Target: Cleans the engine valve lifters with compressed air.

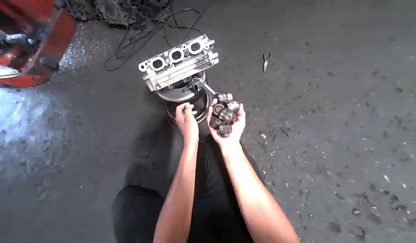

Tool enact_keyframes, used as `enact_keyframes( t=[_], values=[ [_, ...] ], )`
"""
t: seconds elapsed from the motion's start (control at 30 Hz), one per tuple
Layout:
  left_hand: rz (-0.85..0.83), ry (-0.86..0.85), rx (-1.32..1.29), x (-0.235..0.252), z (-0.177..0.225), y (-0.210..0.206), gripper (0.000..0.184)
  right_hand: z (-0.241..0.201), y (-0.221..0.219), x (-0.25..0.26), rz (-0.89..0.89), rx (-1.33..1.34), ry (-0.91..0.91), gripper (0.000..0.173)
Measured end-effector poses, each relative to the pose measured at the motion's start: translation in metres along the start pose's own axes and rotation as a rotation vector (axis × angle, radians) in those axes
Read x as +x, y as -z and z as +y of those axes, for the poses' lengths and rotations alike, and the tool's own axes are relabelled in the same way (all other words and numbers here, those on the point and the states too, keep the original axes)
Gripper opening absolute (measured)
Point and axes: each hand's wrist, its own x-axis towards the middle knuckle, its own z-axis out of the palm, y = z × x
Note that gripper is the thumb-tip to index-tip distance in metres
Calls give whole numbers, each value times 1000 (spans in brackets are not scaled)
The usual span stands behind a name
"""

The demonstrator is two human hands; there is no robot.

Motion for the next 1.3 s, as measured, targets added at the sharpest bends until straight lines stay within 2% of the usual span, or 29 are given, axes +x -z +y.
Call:
enact_keyframes(
  t=[0.07,0.1,0.23,0.33,0.37,0.43,0.5,0.6,0.73,0.83,0.97,1.03,1.2,1.3],
  values=[
    [12,79,99,15,1,-18,34,-14,-1,2,-18,-15,43,51],
    [61,73,172,22,2,-28,40,-20,-1,3,-32,-10,61,51],
    [165,156,409,41,12,-75,83,-39,-3,1,-74,-4,125,51],
    [187,261,536,48,12,-102,104,-49,-6,-1,-95,-1,139,52],
    [174,286,568,50,10,-108,104,-51,-7,-1,-97,-3,145,52],
    [142,312,598,53,3,-112,90,-55,-12,-5,-89,7,160,51],
    [123,276,637,54,-1,-111,67,-57,-18,-7,-87,5,182,50],
    [102,203,617,44,-2,-105,53,-62,-28,-8,-79,-41,213,47],
    [11,107,458,14,1,-80,47,-66,-41,-1,-67,-104,221,47],
    [-95,36,392,-15,15,-47,41,-72,-33,4,-82,-136,229,47],
    [-222,-242,528,-40,49,5,35,-66,-14,24,27,-154,230,46],
    [-363,-337,609,-43,59,30,38,-58,-8,35,57,-149,211,45],
    [-764,-639,731,-39,81,81,51,-32,-7,48,-3,-86,138,47],
    [-832,-787,765,-36,95,101,51,-18,-4,52,-14,-25,108,47]
  ],
)
